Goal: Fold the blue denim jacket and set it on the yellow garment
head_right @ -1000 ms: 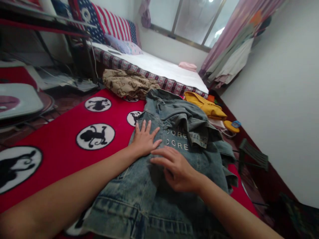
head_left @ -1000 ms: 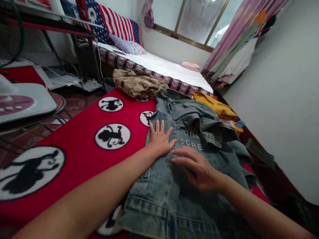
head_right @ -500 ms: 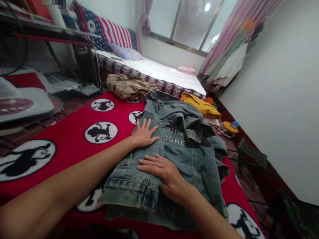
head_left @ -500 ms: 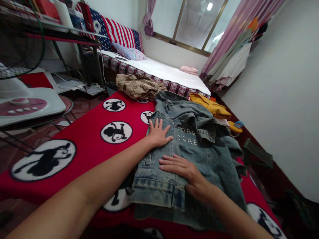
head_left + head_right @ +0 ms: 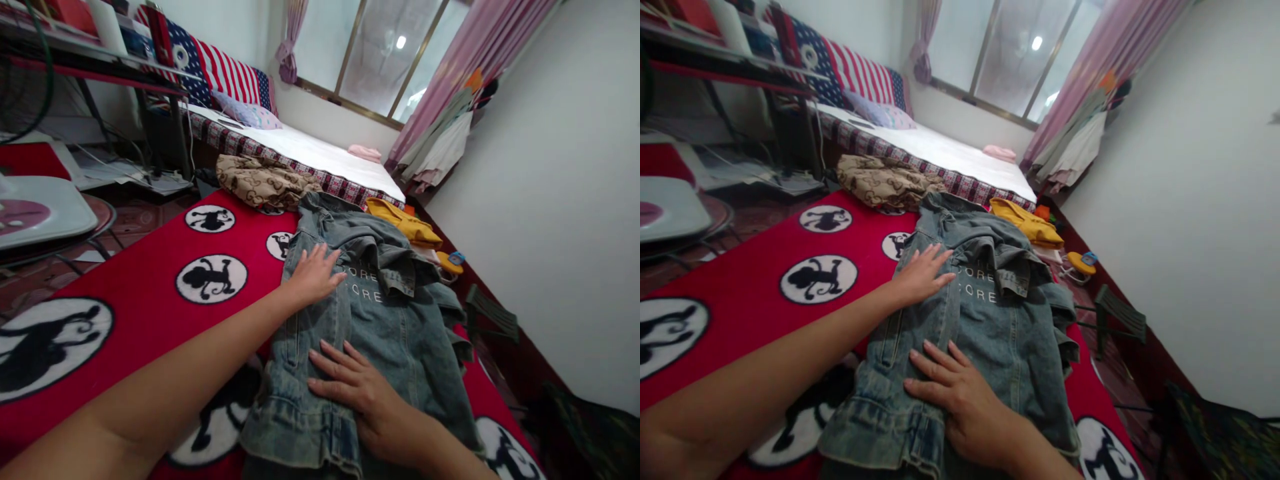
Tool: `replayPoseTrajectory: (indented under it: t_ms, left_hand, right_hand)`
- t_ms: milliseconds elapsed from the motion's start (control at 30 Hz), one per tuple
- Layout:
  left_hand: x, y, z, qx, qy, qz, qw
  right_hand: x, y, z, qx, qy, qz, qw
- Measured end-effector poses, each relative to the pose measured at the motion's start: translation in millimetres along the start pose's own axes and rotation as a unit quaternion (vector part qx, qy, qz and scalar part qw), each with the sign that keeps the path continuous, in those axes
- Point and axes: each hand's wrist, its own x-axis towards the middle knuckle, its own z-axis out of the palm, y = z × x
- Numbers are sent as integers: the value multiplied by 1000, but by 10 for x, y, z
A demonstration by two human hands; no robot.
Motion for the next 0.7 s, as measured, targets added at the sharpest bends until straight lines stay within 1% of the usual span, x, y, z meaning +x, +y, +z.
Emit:
replayPoseTrajectory:
  t_ms: [67, 133, 167, 200, 233, 267, 300, 333, 367, 400, 433, 467, 500, 533, 600, 633, 667, 700]
  left_hand:
    - [-13, -20, 206, 19, 9, 18, 1000]
    - [-26, -58, 375, 43, 6, 26, 999]
    - [-30, -75, 435, 52, 8, 28, 998]
    - [-33, -89, 474, 57, 13, 29, 998]
    - [-35, -97, 495, 58, 19, 30, 998]
    - [-36, -99, 502, 57, 24, 29, 998]
    - [-37, -97, 498, 56, 27, 29, 998]
    - [-38, -91, 487, 54, 29, 29, 998]
    - [-40, -84, 475, 51, 28, 28, 998]
    - [-41, -77, 463, 49, 27, 27, 998]
    - [-42, -71, 455, 47, 26, 26, 998]
    - [-43, -67, 450, 45, 26, 25, 998]
    - [-44, -66, 449, 44, 26, 25, 998]
    - [-44, -67, 450, 43, 27, 26, 998]
    - [-43, -73, 459, 43, 29, 27, 998]
    - [-43, -76, 465, 43, 29, 28, 998]
    - [-42, -80, 470, 43, 31, 28, 998]
    - [-42, -83, 474, 42, 32, 28, 998]
  right_hand:
    - [-17, 29, -58, 45, 27, -14, 999]
    - [-33, 142, -162, 89, 90, -28, 992]
    - [-39, 235, -236, 94, 138, -26, 986]
    - [-45, 351, -328, 79, 199, -13, 977]
    - [-51, 487, -437, 41, 269, 12, 962]
    - [-59, 638, -559, -17, 342, 48, 939]
    - [-70, 798, -690, -86, 411, 93, 903]
    - [-83, 959, -820, -151, 467, 142, 859]
    - [-98, 1116, -943, -200, 507, 197, 815]
    - [-113, 1260, -1049, -227, 529, 261, 775]
    - [-125, 1388, -1135, -234, 529, 328, 747]
    - [-133, 1495, -1197, -225, 507, 392, 734]
    - [-134, 1581, -1236, -205, 465, 447, 737]
    - [-129, 1646, -1258, -184, 411, 487, 748]
    - [-106, 1722, -1279, -170, 302, 529, 775]
    - [-96, 1741, -1295, -178, 265, 536, 781]
    - [-93, 1752, -1324, -191, 246, 539, 783]
    - [-104, 1761, -1368, -202, 243, 538, 781]
